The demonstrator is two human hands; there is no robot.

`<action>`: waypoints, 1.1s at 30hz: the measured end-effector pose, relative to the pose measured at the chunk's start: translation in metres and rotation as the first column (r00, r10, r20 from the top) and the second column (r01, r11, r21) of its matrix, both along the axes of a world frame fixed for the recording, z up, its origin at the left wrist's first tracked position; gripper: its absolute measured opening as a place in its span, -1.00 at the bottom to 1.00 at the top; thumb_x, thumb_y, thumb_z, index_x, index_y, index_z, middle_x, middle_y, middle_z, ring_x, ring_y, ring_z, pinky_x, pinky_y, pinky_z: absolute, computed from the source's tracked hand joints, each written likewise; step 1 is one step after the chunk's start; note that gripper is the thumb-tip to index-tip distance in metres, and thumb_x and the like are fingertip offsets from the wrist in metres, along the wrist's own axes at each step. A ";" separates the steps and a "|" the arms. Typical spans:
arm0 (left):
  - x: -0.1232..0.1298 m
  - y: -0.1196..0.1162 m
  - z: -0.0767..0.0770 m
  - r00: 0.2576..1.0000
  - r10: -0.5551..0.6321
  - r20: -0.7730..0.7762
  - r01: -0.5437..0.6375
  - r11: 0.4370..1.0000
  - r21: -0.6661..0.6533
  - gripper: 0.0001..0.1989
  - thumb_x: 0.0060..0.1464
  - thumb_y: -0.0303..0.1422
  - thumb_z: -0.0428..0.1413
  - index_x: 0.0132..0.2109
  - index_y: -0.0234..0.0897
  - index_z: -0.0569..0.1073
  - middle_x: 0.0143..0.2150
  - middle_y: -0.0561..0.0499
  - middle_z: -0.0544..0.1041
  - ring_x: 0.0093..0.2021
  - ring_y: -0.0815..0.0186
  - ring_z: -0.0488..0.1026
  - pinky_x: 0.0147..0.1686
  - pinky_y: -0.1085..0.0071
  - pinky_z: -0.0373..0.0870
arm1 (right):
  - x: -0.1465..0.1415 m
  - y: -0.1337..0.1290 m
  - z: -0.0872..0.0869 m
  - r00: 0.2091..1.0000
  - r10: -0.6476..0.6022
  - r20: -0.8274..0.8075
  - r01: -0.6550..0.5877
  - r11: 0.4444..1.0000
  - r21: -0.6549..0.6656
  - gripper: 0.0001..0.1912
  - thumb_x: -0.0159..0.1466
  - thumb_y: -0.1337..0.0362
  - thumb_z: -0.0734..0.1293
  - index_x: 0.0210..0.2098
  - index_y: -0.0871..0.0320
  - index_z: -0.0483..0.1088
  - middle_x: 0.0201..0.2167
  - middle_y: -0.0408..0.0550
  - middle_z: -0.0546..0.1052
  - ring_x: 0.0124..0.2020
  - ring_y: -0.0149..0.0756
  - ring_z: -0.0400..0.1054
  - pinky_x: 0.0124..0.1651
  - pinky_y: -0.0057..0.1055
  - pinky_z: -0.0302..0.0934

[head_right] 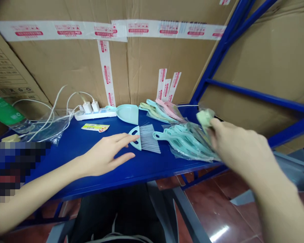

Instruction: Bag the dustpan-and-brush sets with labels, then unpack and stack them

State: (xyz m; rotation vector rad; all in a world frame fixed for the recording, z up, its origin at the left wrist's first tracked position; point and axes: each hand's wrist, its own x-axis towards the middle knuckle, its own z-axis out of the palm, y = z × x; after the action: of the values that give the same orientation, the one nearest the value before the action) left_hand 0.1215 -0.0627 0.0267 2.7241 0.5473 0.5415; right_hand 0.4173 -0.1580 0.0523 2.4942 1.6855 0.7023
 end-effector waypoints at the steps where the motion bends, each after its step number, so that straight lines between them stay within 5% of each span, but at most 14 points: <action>1: -0.002 -0.002 -0.001 0.996 -0.006 0.086 0.026 0.969 -0.244 -0.52 0.30 -0.21 -0.03 0.26 -0.34 0.24 0.02 -0.22 0.51 -0.11 0.19 0.50 -0.16 0.23 0.47 | -0.021 -0.005 -0.002 0.996 0.087 0.028 -0.088 0.996 0.029 -0.84 0.30 0.24 0.15 -0.41 0.05 0.23 -0.47 0.04 0.48 -0.71 -0.24 0.21 -0.65 -0.40 -0.13; 2: -0.004 -0.004 -0.002 0.985 -0.010 0.170 0.094 0.867 -0.490 -0.45 0.28 -0.12 -0.04 0.29 -0.32 0.21 0.03 -0.23 0.51 -0.13 0.19 0.51 -0.20 0.24 0.49 | -0.045 -0.009 -0.007 0.975 0.201 0.092 -0.209 0.973 0.095 -0.87 0.28 0.33 0.15 -0.39 0.06 0.27 -0.49 0.03 0.47 -0.72 -0.26 0.19 -0.66 -0.40 -0.16; 3: -0.007 -0.007 -0.004 0.968 -0.001 0.250 0.178 0.704 -0.687 -0.40 0.26 -0.03 -0.04 0.29 -0.30 0.21 0.03 -0.24 0.50 -0.13 0.19 0.51 -0.23 0.26 0.50 | -0.070 -0.012 -0.014 0.926 0.348 0.148 -0.368 0.919 0.143 -0.83 0.25 0.42 0.14 -0.35 0.08 0.31 -0.53 0.01 0.44 -0.69 -0.24 0.22 -0.66 -0.38 -0.14; 5: -0.014 -0.015 -0.010 0.933 0.090 0.349 0.290 0.386 -0.876 -0.36 0.16 0.05 0.07 0.24 -0.27 0.30 0.00 -0.22 0.51 -0.15 0.19 0.52 -0.26 0.33 0.49 | -0.119 -0.012 -0.034 0.746 0.622 0.237 -0.661 0.735 0.154 -0.72 0.16 0.56 0.15 -0.34 0.11 0.37 -0.54 0.02 0.42 -0.59 -0.19 0.29 -0.60 -0.34 -0.01; 7: -0.027 -0.023 -0.019 0.905 0.259 0.337 0.274 0.251 -0.928 -0.40 0.05 -0.03 0.24 0.14 -0.25 0.41 -0.10 -0.13 0.54 -0.24 0.27 0.52 -0.31 0.45 0.46 | -0.158 -0.005 -0.052 0.676 0.691 0.256 -0.737 0.647 0.196 -0.71 0.14 0.58 0.15 -0.36 0.13 0.40 -0.57 -0.01 0.38 -0.58 -0.19 0.26 -0.53 -0.30 0.07; 10: -0.060 -0.034 -0.037 0.842 0.468 0.269 0.198 0.196 -0.960 -0.45 0.01 -0.14 0.31 0.10 -0.30 0.45 -0.36 0.00 0.51 -0.44 0.37 0.46 -0.48 0.54 0.35 | -0.186 0.012 -0.060 0.427 0.898 0.109 -0.903 0.417 0.106 -0.82 0.21 0.50 0.21 -0.36 0.16 0.41 -0.54 -0.05 0.42 -0.51 -0.22 0.29 -0.44 -0.30 0.15; 12: -0.085 -0.040 -0.047 0.797 0.540 0.271 0.159 0.246 -0.956 -0.45 0.05 -0.17 0.30 0.14 -0.29 0.43 -0.44 0.03 0.49 -0.47 0.40 0.43 -0.49 0.56 0.32 | -0.184 0.026 -0.055 0.245 0.969 0.015 -0.963 0.242 0.122 -0.86 0.26 0.43 0.22 -0.37 0.15 0.39 -0.49 -0.07 0.44 -0.44 -0.23 0.32 -0.33 -0.31 0.19; 13: -0.097 -0.043 -0.051 0.777 0.563 0.280 0.139 0.280 -0.950 -0.46 0.09 -0.16 0.27 0.16 -0.28 0.41 -0.46 0.03 0.49 -0.48 0.40 0.41 -0.49 0.56 0.32 | -0.180 0.033 -0.052 0.222 0.975 0.001 -0.962 0.218 0.166 -0.84 0.30 0.41 0.20 -0.38 0.15 0.37 -0.47 -0.07 0.44 -0.40 -0.23 0.32 -0.30 -0.30 0.19; 17: -0.128 -0.057 -0.058 0.712 0.616 0.338 0.098 0.389 -0.916 -0.47 0.15 -0.17 0.21 0.21 -0.24 0.37 -0.45 0.02 0.49 -0.49 0.39 0.39 -0.51 0.53 0.33 | -0.167 0.056 -0.053 0.438 0.899 -0.017 -0.850 0.420 0.317 -0.84 0.37 0.27 0.19 -0.29 0.17 0.35 -0.41 -0.01 0.46 -0.40 -0.20 0.35 -0.36 -0.32 0.18; 21: -0.134 -0.070 -0.065 0.592 0.730 0.342 0.065 0.379 -0.923 -0.47 0.16 -0.20 0.20 0.22 -0.26 0.34 -0.49 0.03 0.49 -0.54 0.40 0.36 -0.52 0.52 0.32 | -0.171 0.061 -0.070 0.475 0.867 -0.151 -0.844 0.497 0.203 -0.85 0.32 0.21 0.27 -0.19 0.17 0.33 -0.35 -0.01 0.47 -0.48 -0.24 0.36 -0.50 -0.37 0.13; 25: -0.135 -0.075 -0.069 0.508 0.813 0.285 0.092 0.278 -0.956 -0.51 0.12 -0.23 0.23 0.15 -0.34 0.39 -0.53 0.03 0.48 -0.57 0.41 0.35 -0.51 0.53 0.30 | -0.166 0.055 -0.075 0.383 0.875 -0.296 -0.886 0.439 0.150 -0.78 0.30 0.19 0.33 -0.13 0.17 0.30 -0.25 0.00 0.47 -0.44 -0.25 0.41 -0.48 -0.38 0.21; 29: -0.141 -0.073 -0.068 0.497 0.823 0.275 0.125 0.246 -0.961 -0.50 0.12 -0.25 0.23 0.15 -0.36 0.38 -0.57 0.03 0.47 -0.58 0.39 0.34 -0.55 0.53 0.27 | -0.154 0.055 -0.073 0.296 0.929 -0.222 -0.930 0.333 0.153 -0.88 0.40 0.24 0.21 -0.19 0.15 0.33 -0.27 -0.01 0.46 -0.45 -0.30 0.40 -0.47 -0.40 0.20; 33: -0.145 -0.073 -0.068 0.500 0.826 0.261 0.132 0.225 -0.965 -0.50 0.13 -0.28 0.22 0.18 -0.37 0.37 -0.59 0.06 0.43 -0.58 0.40 0.34 -0.57 0.54 0.27 | -0.151 0.055 -0.069 0.215 0.956 -0.202 -0.954 0.250 0.165 -0.66 0.47 0.30 0.05 -0.34 0.12 0.36 -0.36 -0.08 0.44 -0.50 -0.39 0.31 -0.46 -0.44 0.14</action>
State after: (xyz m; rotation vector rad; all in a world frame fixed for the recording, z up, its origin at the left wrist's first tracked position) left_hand -0.0240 -0.1357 -0.0408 0.9179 0.9412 1.0397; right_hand 0.2658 -0.1033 -0.0167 1.1686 3.3168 0.3163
